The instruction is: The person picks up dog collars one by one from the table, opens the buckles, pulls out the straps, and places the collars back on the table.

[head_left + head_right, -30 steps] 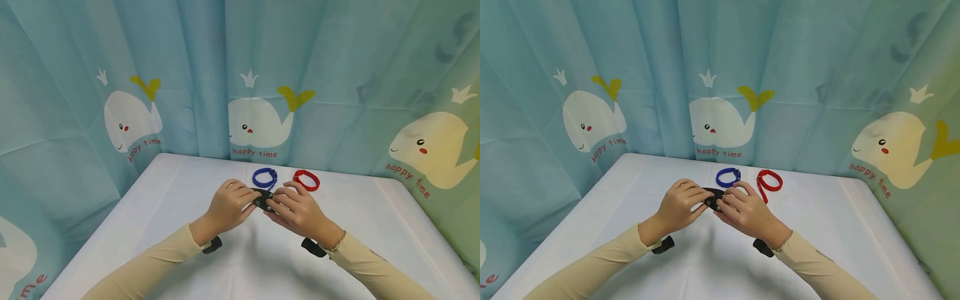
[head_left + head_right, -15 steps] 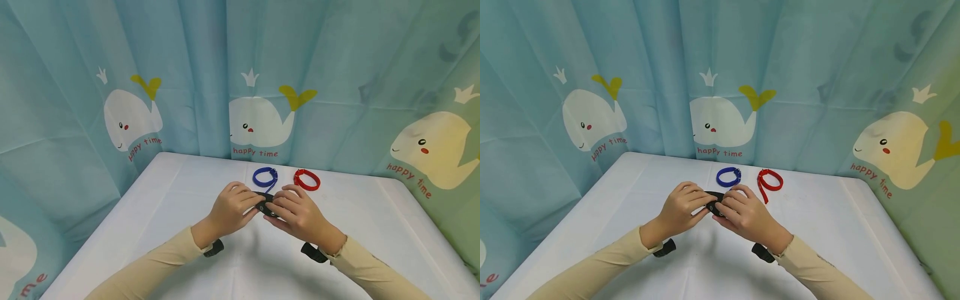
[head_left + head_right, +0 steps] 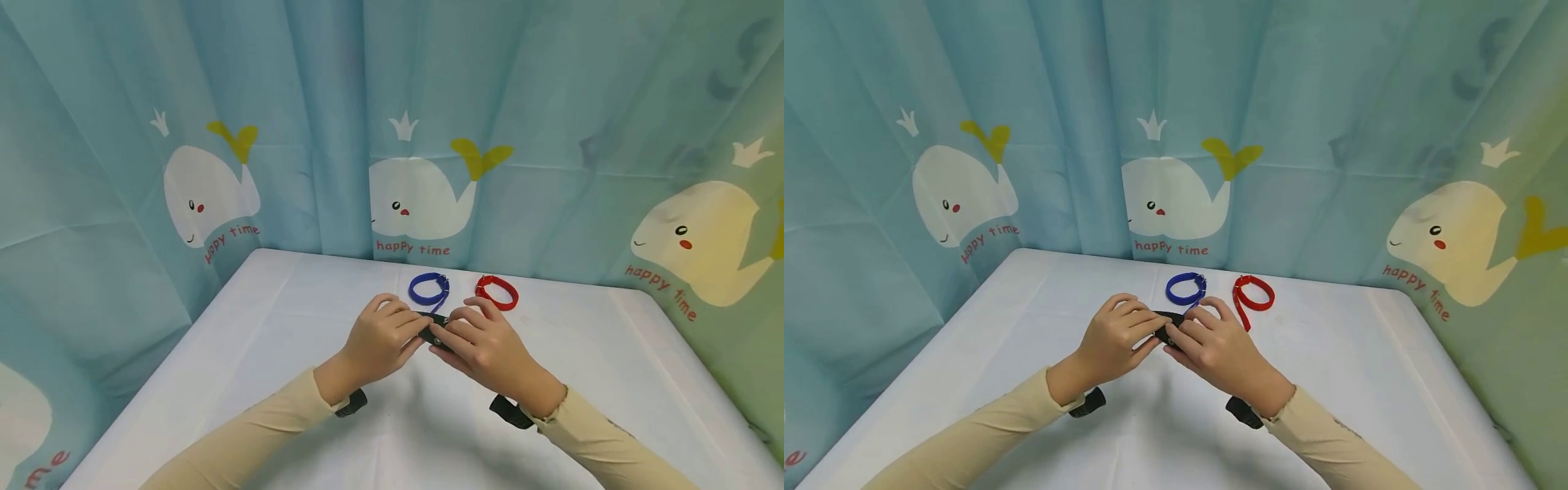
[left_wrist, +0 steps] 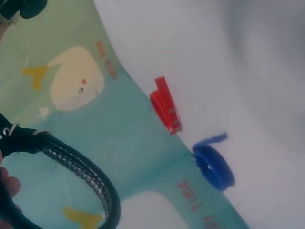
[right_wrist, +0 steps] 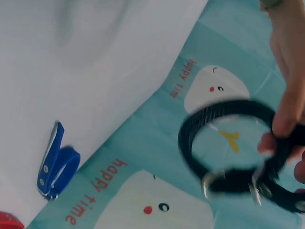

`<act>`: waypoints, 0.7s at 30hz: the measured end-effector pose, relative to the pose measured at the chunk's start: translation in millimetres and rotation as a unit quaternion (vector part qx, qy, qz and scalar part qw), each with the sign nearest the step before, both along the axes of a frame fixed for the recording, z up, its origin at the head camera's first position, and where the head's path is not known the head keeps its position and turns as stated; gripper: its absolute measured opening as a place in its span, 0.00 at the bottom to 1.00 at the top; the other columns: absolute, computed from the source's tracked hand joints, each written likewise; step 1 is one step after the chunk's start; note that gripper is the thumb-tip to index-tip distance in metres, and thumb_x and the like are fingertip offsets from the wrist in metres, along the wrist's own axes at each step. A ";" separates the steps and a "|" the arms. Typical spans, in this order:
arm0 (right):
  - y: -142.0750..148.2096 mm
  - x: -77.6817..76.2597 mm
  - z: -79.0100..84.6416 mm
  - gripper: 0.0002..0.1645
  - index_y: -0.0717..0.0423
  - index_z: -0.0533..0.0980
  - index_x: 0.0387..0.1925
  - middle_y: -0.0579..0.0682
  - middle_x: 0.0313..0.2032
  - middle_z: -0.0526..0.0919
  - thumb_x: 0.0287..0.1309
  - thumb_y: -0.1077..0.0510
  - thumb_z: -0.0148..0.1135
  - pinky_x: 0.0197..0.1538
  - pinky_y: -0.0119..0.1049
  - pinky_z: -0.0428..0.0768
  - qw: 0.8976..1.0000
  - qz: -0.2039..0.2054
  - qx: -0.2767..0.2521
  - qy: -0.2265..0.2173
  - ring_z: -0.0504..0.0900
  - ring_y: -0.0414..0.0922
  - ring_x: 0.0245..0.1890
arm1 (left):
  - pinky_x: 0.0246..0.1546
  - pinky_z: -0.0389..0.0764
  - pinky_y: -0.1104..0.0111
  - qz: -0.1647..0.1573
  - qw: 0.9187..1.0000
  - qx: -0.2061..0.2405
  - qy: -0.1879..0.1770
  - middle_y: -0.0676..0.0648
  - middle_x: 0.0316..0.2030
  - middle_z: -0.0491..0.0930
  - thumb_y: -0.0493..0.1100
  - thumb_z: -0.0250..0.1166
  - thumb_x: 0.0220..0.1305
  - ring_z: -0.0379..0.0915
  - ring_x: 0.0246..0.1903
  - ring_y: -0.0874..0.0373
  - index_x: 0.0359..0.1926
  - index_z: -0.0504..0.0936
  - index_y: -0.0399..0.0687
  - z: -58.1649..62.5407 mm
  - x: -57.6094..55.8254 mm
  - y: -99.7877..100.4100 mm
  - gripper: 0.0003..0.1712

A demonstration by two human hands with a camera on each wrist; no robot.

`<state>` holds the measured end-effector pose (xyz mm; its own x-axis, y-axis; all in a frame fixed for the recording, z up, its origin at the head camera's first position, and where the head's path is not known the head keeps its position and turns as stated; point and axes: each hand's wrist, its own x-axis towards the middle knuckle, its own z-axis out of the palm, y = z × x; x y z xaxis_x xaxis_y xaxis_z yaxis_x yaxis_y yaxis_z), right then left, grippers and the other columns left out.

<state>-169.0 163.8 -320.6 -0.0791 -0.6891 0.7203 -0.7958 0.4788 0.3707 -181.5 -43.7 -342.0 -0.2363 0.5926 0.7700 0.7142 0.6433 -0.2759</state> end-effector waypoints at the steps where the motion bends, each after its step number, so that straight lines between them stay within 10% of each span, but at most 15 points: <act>1: 0.7 -0.7 0.1 0.22 0.59 0.85 0.32 0.49 0.23 0.84 0.66 0.48 0.51 0.43 0.46 0.78 1.000 0.002 -0.003 0.002 0.79 0.44 0.28 | 0.46 0.76 0.64 0.004 1.000 0.003 -0.002 0.56 0.31 0.86 0.48 0.75 0.45 0.78 0.33 0.61 0.37 0.87 0.51 0.1 0.1 -1.3 0.15; 15: -1.7 -1.7 2.9 0.21 0.60 0.84 0.34 0.48 0.23 0.84 0.66 0.50 0.52 0.41 0.45 0.79 0.999 0.037 -0.011 0.025 0.80 0.43 0.26 | 0.45 0.77 0.63 0.020 1.000 0.010 -0.010 0.55 0.30 0.86 0.46 0.75 0.45 0.79 0.32 0.61 0.36 0.87 0.51 -0.5 -6.3 -10.5 0.14; 21: 7.1 2.6 3.9 0.19 0.56 0.83 0.41 0.48 0.31 0.87 0.61 0.46 0.58 0.48 0.45 0.78 0.997 0.062 0.020 -0.048 0.83 0.44 0.36 | 0.47 0.77 0.63 -0.014 1.000 0.017 -0.010 0.54 0.31 0.87 0.47 0.75 0.46 0.79 0.33 0.61 0.37 0.87 0.50 -4.1 -9.0 -17.6 0.14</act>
<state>-166.5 170.9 -316.6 -0.0595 -0.7266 0.6845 -0.8804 0.3615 0.3071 -190.5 -61.4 -346.1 -0.2363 0.5725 0.7851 0.7372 0.6320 -0.2390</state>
